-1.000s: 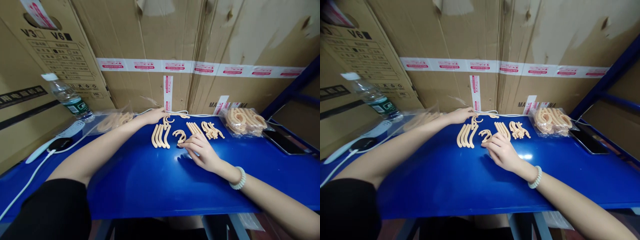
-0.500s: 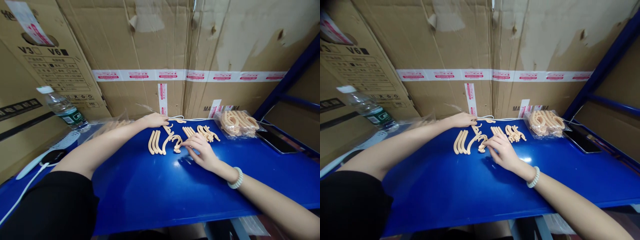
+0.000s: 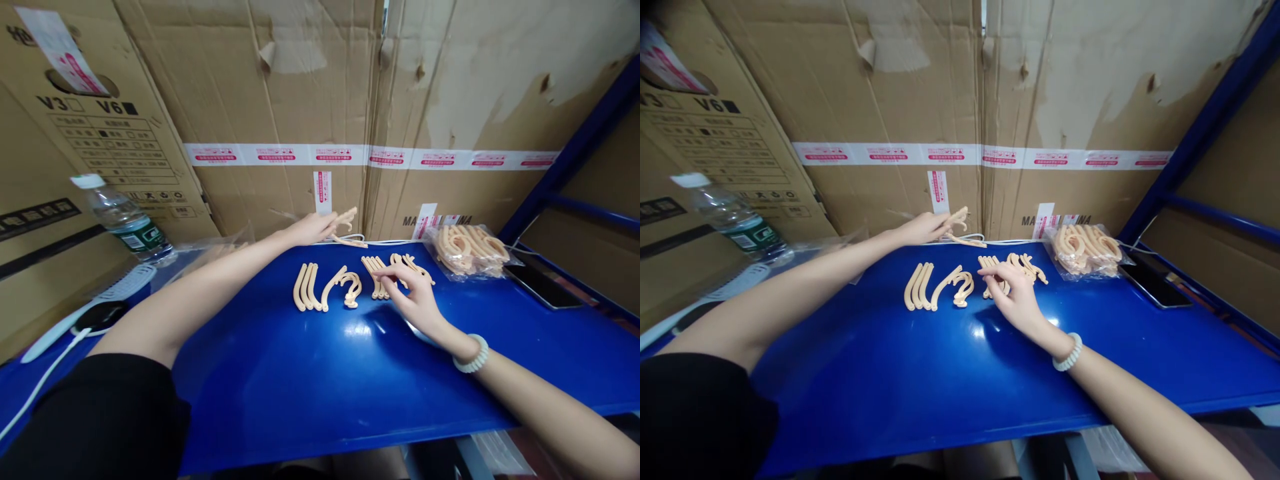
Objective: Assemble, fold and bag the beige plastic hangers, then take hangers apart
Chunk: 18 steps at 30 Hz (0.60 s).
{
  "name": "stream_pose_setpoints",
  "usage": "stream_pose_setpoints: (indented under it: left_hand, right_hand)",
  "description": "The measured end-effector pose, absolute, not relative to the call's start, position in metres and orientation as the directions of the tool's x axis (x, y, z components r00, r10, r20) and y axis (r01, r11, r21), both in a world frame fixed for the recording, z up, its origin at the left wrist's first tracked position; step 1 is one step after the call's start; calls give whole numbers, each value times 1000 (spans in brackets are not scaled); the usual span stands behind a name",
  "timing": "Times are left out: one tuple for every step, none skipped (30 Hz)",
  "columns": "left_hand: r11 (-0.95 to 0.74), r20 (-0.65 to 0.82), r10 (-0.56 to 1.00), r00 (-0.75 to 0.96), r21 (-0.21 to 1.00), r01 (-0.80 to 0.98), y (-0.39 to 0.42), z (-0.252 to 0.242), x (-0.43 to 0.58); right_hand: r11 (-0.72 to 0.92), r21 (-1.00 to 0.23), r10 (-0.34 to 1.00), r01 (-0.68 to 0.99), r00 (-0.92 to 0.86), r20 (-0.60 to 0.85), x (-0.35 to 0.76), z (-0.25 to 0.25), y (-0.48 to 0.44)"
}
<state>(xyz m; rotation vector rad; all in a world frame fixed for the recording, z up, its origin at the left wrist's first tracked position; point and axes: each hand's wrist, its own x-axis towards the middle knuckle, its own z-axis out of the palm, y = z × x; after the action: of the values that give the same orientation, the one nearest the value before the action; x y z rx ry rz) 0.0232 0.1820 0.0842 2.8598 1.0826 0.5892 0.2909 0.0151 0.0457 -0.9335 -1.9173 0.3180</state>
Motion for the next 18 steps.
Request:
stream_pose_setpoints:
  left_hand:
    - [-746,377,656,653,194,637,180,89,23]
    - [-730,417,671,613,228,644,177,94,22]
    - [-715,448,683,577,250,653,174,99,21]
    - [-701,479,693,539,273,659,170,105,20]
    - [-690,513,700,497,305,657,166,110,20]
    - [-682,548,707,448,356,639,160,115,20]
    - [-673,589,718,370,453,585,153,119,21]
    - [-662,614,736,286,562,496,145,122,23]
    - [-638,612,763,207,664,391,134,124,25]
    - [-603,585,796,158,744,287,122,125,29]
    - [-565,552,825,119,804,187,108,123,33]
    - [-521,512,853,102,847,103,93,120,37]
    - [-475,469,877,102,879,43,78,115,42]
    - [-427,423,899,117,904,15,62,108,46]
    - [-390,384,913,139,921,17,47,101,50]
    - [-375,360,914,186,925,53,33,94,54]
    - [-395,357,901,246,910,126,21,88,58]
    - [-449,361,871,332,861,240,12,83,62]
  right_hand:
    - [641,-607,753,470,-229,617,291,46,15]
    - [606,-652,784,455,-204,587,290,46,14]
    - [571,-700,814,429,-187,549,290,46,14]
    - [534,-749,843,391,-177,508,289,46,14]
    - [495,-797,868,345,-173,465,288,46,13]
    - [456,-840,890,295,-174,422,287,46,13]
    - [417,-876,906,242,-184,380,286,47,13]
    - [374,-908,920,189,-201,337,285,48,12]
    - [324,-937,931,134,-222,290,283,49,12]
    - [261,-963,940,73,-244,237,282,50,11]
    - [186,-983,949,6,-261,178,280,51,9]
    - [107,-992,955,-65,-270,120,279,53,7]
    - [38,-990,959,-132,-273,73,277,55,5]
    - [-10,-982,963,-191,-267,43,275,56,3]
    - [-30,-971,966,-236,-257,33,274,57,0]
    - [-26,-965,968,-261,-246,41,272,58,-3]
    - [-5,-965,969,-262,-238,60,270,58,-6]
    - [24,-970,969,-243,-235,83,269,58,-9]
